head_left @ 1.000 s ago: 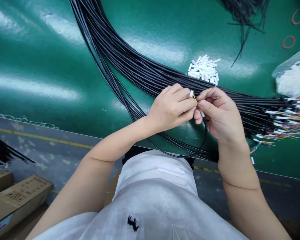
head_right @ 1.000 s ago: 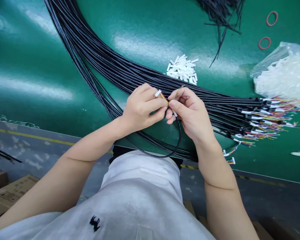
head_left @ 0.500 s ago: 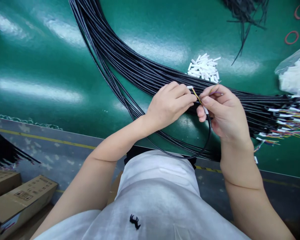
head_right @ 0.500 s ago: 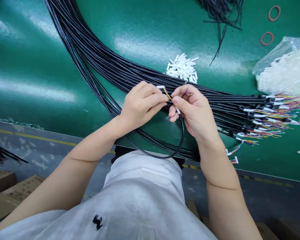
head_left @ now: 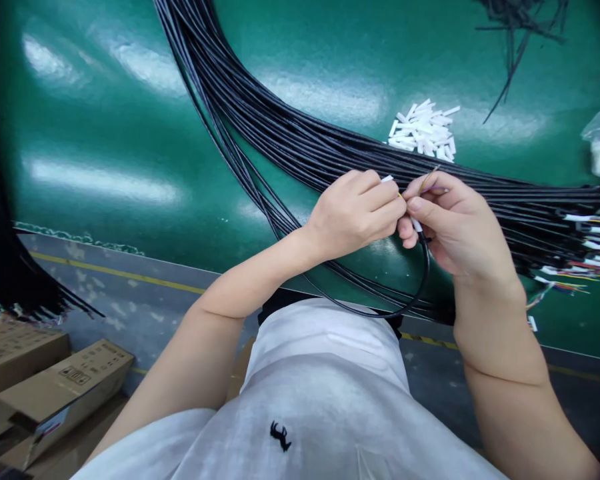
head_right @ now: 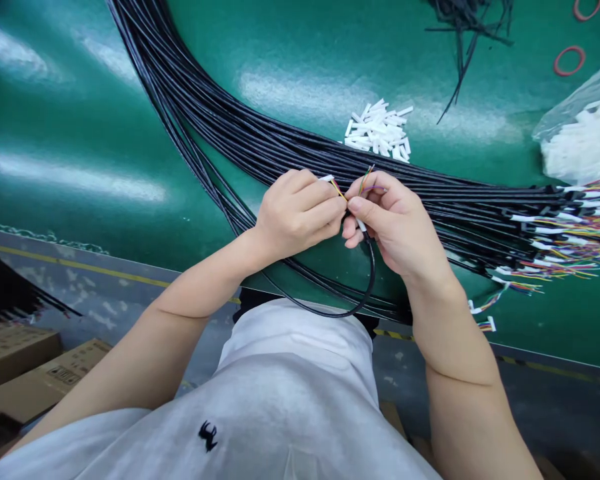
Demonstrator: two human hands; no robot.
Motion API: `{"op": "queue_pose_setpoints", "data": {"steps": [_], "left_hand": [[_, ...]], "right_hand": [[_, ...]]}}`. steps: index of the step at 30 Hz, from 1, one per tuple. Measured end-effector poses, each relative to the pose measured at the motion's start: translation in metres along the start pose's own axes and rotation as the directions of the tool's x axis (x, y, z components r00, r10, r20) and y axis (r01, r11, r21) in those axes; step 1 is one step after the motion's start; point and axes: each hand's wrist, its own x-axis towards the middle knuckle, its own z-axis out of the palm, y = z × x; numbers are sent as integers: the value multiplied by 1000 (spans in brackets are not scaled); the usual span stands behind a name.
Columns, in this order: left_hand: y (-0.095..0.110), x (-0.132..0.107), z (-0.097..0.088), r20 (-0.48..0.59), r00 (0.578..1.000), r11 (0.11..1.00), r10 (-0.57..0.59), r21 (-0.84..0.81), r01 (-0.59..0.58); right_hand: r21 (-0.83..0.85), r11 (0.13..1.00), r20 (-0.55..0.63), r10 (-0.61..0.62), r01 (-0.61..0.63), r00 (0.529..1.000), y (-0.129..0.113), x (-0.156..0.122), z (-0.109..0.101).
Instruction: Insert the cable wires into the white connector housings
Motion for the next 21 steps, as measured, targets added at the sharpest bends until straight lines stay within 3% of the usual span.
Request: {"op": "queue_pose_setpoints", "data": {"steps": [6, 9, 12, 14, 16, 18, 21], "left_hand": [[3, 1, -8, 77, 997, 1000, -17, -15, 19], [6, 0, -9, 91, 995, 1000, -30, 6, 30], [5, -2, -10, 6, 999, 997, -36, 64, 36], [3, -3, -10, -109, 994, 998, 26, 57, -20], [1, -3, -13, -254, 962, 993, 103, -38, -116], [0, -1, -17, -339, 937, 974, 84, -170, -149], [0, 0, -23, -218, 976, 955, 19, -284, -82]], "right_hand": [[2, 1000, 39, 26, -26, 999, 2, 1, -3], [10, 1000, 49, -17, 17, 999, 4, 0, -3], [-55, 992, -2, -113, 113, 994, 4, -2, -2], [-92, 983, -48, -164, 160, 985, 3, -5, -1], [-82, 981, -73, -179, 173, 981, 2, -6, -1], [-37, 984, -83, -179, 177, 980, 1, -6, -1], [12, 977, -94, -209, 211, 973, -1, -4, -3]]}}
